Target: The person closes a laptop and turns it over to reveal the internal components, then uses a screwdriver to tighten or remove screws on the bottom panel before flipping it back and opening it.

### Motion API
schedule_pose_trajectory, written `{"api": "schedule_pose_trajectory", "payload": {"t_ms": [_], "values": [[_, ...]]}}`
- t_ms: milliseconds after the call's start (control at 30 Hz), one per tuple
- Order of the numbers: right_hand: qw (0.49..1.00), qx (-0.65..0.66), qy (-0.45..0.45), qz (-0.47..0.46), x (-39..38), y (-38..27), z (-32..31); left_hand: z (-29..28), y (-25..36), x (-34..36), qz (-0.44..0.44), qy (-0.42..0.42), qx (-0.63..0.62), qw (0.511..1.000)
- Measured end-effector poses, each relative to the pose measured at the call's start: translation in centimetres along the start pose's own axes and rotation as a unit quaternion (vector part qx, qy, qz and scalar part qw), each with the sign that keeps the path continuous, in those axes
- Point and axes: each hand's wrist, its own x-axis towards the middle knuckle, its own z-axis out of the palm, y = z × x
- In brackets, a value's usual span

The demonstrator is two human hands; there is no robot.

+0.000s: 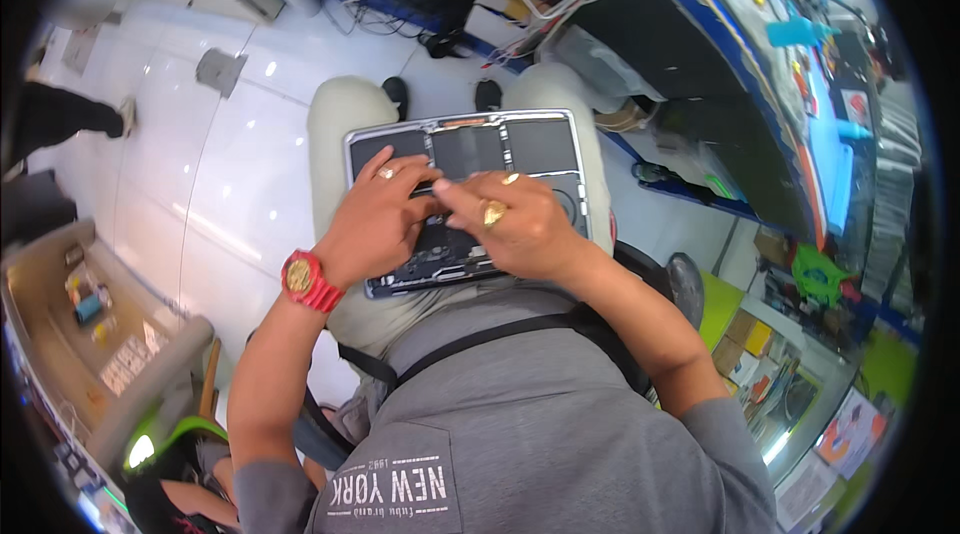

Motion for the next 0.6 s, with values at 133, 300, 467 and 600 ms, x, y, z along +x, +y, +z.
{"api": "schedule_pose_trajectory", "payload": {"t_ms": [133, 300, 467, 600], "values": [[1.0, -0.011, -0.002, 0.006, -0.2, 0.2, -0.5, 0.0, 0.5, 0.8, -0.002, 0.009, 0.002, 1.0], [0.999, -0.012, -0.053, 0.007, -0.5, 0.4, -0.2, 0.7, 0.1, 0.8, -0.011, 0.028, -0.024, 0.999], [0.999, -0.014, -0.012, 0.032, -0.6, 0.6, -0.4, 0.5, -0.1, 0.4, -0.032, -0.003, 0.006, 0.999], [0.998, 0.016, -0.008, 0.066, -0.6, 0.4, -0.5, -0.1, 0.2, 0.7, -0.043, -0.016, 0.002, 0.999]]}}
